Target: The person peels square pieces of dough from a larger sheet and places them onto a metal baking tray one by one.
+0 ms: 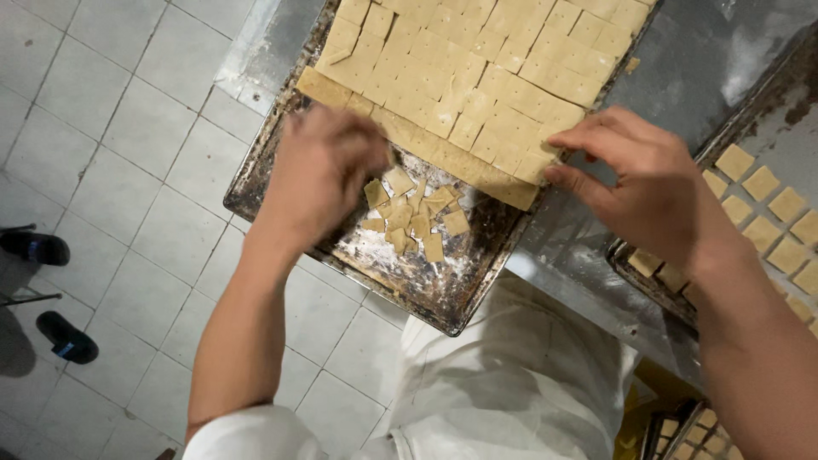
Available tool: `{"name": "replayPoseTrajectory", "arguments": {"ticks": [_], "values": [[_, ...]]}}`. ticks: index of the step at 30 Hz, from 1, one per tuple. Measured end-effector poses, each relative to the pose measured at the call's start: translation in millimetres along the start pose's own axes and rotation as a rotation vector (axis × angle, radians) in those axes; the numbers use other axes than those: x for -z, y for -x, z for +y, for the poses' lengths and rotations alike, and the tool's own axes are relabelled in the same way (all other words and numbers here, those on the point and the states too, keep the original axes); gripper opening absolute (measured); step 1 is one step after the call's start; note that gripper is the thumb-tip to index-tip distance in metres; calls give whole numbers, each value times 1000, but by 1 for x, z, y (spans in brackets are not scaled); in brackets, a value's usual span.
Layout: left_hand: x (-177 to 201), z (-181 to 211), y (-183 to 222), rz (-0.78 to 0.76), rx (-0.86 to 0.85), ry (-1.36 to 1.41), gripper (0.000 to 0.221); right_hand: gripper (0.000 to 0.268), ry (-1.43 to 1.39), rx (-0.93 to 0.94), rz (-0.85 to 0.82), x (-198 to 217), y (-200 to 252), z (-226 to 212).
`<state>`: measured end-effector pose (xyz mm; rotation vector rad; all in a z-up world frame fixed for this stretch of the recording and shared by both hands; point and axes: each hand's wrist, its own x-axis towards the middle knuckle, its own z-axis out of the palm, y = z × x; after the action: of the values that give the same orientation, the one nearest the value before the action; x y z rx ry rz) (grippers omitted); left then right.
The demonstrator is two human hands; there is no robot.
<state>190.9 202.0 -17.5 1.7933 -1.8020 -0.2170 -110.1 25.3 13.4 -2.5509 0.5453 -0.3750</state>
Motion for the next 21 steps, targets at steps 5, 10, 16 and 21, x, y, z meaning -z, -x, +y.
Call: {"name": "replayPoseTrajectory", "arguments": {"ticks": [5,10,16,21], "values": [[20,-17,1,7,84,-81,21,22,-79,217,68,-27,-20,6],[23,-59,-20,11,54,-261,31,38,-94,143,3,-82,-75,-7],[31,-77,-33,-99,209,60,21,49,-37,89,26,-136,-139,-54],[33,-87,-36,-71,176,110,10,31,75,116,165,-171,-156,-52]]}}
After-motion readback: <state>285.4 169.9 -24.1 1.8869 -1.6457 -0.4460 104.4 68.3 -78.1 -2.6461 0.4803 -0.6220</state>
